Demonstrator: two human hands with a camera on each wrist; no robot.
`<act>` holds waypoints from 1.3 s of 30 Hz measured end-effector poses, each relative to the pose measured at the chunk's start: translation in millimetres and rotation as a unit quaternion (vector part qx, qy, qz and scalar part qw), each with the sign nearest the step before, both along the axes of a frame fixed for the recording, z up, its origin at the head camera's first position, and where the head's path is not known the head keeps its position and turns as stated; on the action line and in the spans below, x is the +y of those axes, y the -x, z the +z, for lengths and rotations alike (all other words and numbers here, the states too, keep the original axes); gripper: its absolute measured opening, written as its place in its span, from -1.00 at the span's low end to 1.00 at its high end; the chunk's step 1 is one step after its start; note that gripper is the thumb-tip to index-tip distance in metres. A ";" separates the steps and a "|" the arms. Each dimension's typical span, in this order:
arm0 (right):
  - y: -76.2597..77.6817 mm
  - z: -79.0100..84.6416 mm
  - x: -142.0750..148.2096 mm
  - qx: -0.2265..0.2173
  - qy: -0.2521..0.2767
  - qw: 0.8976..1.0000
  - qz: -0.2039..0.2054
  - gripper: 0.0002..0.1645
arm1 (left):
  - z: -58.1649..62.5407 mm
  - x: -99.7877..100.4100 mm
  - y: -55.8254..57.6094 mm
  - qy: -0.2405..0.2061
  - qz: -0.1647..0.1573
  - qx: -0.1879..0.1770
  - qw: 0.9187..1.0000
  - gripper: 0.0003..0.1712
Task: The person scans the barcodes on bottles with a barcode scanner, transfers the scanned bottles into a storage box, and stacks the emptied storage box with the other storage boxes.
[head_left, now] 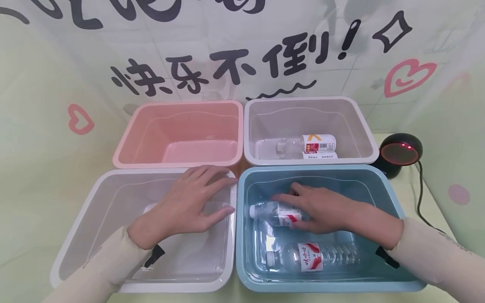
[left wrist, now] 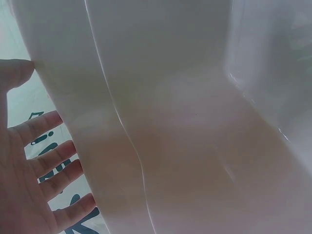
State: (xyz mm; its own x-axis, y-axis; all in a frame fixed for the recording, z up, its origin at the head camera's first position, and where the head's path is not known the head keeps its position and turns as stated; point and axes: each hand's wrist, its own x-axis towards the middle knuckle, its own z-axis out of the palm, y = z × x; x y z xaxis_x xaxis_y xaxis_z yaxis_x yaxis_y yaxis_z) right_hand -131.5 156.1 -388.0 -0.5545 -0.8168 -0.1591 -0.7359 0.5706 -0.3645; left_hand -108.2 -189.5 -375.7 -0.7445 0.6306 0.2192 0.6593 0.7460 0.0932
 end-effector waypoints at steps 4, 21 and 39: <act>-2.1 9.8 0.6 -0.009 -0.006 1.000 -0.012 -0.10 | -0.2 -0.8 -0.1 0.001 0.002 0.000 1.000 -0.31; -5.4 60.8 22.2 0.016 0.001 0.997 -0.070 -0.10 | 0.5 -1.9 -1.4 0.002 0.009 -0.009 1.000 -0.30; -5.1 90.1 75.9 0.127 0.085 0.978 -0.139 0.14 | -0.7 -1.2 0.2 -0.006 -0.003 0.006 1.000 -0.31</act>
